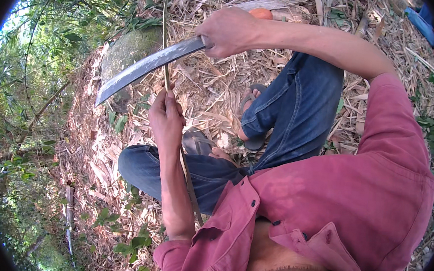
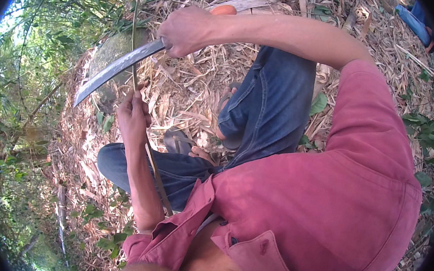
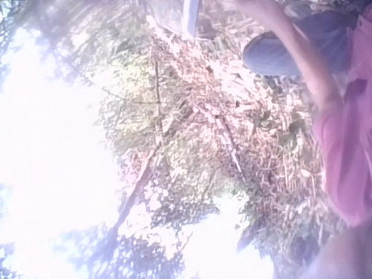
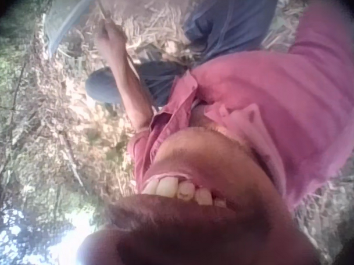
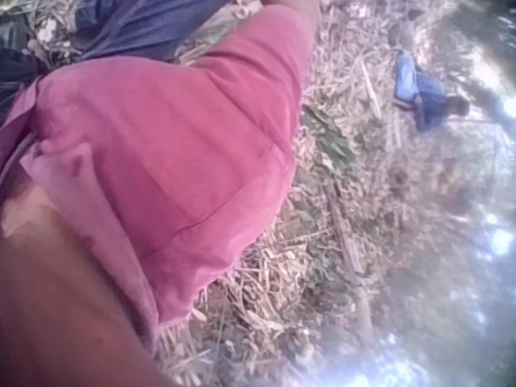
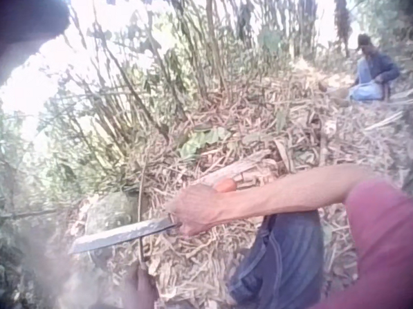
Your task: The person sits on the ground in a wooded area and uses a machete to shave a long, thin stick. They hold the stick with their left hand and repeatedly scrape the blade along its length to remove the outer layer, creating wood shavings.
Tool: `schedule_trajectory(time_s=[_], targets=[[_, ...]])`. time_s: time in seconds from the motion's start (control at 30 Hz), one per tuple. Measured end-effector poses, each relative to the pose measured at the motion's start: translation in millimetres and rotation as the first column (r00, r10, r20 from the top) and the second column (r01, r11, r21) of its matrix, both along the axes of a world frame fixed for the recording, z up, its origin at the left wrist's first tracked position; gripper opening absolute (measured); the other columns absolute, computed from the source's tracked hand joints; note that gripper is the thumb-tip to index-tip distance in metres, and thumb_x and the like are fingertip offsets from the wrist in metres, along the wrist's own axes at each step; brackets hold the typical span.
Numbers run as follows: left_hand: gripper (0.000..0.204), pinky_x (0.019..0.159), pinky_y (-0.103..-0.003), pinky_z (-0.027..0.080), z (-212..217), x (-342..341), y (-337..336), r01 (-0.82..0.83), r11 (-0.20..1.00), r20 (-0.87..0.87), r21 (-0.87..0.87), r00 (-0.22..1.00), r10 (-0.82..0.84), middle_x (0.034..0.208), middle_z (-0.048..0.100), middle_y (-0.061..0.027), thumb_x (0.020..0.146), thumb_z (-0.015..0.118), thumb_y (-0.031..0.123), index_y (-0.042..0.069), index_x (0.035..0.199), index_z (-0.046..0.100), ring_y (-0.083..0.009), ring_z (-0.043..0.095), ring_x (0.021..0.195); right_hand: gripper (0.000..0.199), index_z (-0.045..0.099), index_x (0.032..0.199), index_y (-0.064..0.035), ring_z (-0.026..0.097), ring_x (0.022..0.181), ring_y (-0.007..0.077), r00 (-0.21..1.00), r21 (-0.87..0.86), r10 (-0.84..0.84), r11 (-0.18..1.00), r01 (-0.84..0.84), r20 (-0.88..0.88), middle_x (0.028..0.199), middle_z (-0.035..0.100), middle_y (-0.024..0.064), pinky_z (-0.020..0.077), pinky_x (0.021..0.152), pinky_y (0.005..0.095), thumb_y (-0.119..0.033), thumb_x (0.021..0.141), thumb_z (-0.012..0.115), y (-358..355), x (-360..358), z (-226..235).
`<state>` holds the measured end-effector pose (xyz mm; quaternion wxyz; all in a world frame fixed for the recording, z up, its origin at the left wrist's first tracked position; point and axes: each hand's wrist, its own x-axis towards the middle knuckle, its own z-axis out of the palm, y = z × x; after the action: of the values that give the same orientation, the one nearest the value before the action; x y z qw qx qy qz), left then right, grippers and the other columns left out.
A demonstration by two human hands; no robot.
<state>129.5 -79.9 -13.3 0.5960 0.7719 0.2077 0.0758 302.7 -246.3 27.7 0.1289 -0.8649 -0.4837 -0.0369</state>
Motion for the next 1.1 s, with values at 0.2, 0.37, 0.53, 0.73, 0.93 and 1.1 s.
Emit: schedule_trajectory(time_s=[0.2, 0.37, 0.53, 0.73, 0.93, 1.1], targets=[[0.026, 0.044, -0.026, 0.026, -10, 16, 6, -0.048, 0.944, 0.107, 0.325, 0.994, 0.013, 0.055, 0.039, 0.0013, 0.094, 0.045, 0.016, -0.004, 0.101, 0.061, -0.0068, 0.033, 0.049, 0.018, 0.059, 0.072, -0.0096, 0.061, 0.058, 0.0317, 1.000, 0.007, 0.021, 1.000, -0.021, -0.016, 0.059, 0.058, 0.0119, 0.0482, 0.054, 0.0449, -0.025, 0.063, 0.064, 3, 4, -20], [0.026, 0.046, -0.025, 0.025, -16, 15, 2, -0.018, 0.972, 0.121, 0.236, 0.993, -0.011, 0.058, 0.037, 0.0025, 0.094, 0.045, 0.014, -0.004, 0.104, 0.061, -0.0058, 0.032, 0.051, 0.017, 0.060, 0.072, -0.0117, 0.061, 0.057, 0.0310, 0.999, -0.089, -0.042, 0.995, 0.040, -0.023, 0.059, 0.059, 0.0107, 0.0492, 0.056, 0.0440, -0.025, 0.062, 0.064, 1, 7, -22], [0.026, 0.045, -0.024, 0.023, -16, 8, 2, -0.008, 0.996, 0.097, 0.094, 0.995, -0.001, 0.057, 0.035, 0.0050, 0.095, 0.045, 0.015, -0.005, 0.102, 0.061, -0.0039, 0.031, 0.050, 0.018, 0.059, 0.071, -0.0112, 0.061, 0.057, 0.0307, 0.996, -0.061, -0.010, 0.998, 0.016, 0.084, 0.058, 0.059, 0.0107, 0.0489, 0.056, 0.0434, -0.026, 0.063, 0.064, 1, 7, -21], [0.027, 0.042, -0.021, 0.020, -11, -18, 5, 0.013, 0.999, 0.094, -0.039, 0.996, -0.009, 0.056, 0.033, 0.0070, 0.096, 0.044, 0.018, -0.003, 0.106, 0.057, -0.0013, 0.029, 0.048, 0.015, 0.058, 0.070, -0.0102, 0.060, 0.052, 0.0262, 0.994, -0.107, -0.071, 0.991, 0.081, 0.089, 0.057, 0.058, 0.0087, 0.0475, 0.049, 0.0411, -0.024, 0.066, 0.061, 10, 32, -28], [0.031, 0.042, -0.019, 0.021, -8, -74, -5, 0.006, 0.978, 0.066, -0.207, 0.998, 0.008, 0.056, 0.034, 0.0078, 0.096, 0.045, 0.024, -0.002, 0.109, 0.056, -0.0005, 0.029, 0.047, 0.016, 0.061, 0.077, -0.0095, 0.055, 0.048, 0.0165, 0.964, -0.114, -0.265, 0.958, 0.263, 0.003, 0.056, 0.054, 0.0052, 0.0475, 0.048, 0.0332, -0.023, 0.072, 0.056, -11, 83, -14], [0.030, 0.040, -0.017, 0.019, -3, -119, 1, 0.016, 0.978, -0.031, -0.210, 0.999, -0.023, 0.055, 0.037, 0.0077, 0.095, 0.048, 0.025, 0.002, 0.112, 0.057, 0.0009, 0.030, 0.046, 0.031, 0.065, 0.086, -0.0076, 0.059, 0.057, 0.0195, 0.909, -0.086, -0.416, 0.905, 0.417, 0.026, 0.058, 0.058, 0.0072, 0.0490, 0.054, 0.0352, -0.036, 0.074, 0.059, -43, 122, -26]])
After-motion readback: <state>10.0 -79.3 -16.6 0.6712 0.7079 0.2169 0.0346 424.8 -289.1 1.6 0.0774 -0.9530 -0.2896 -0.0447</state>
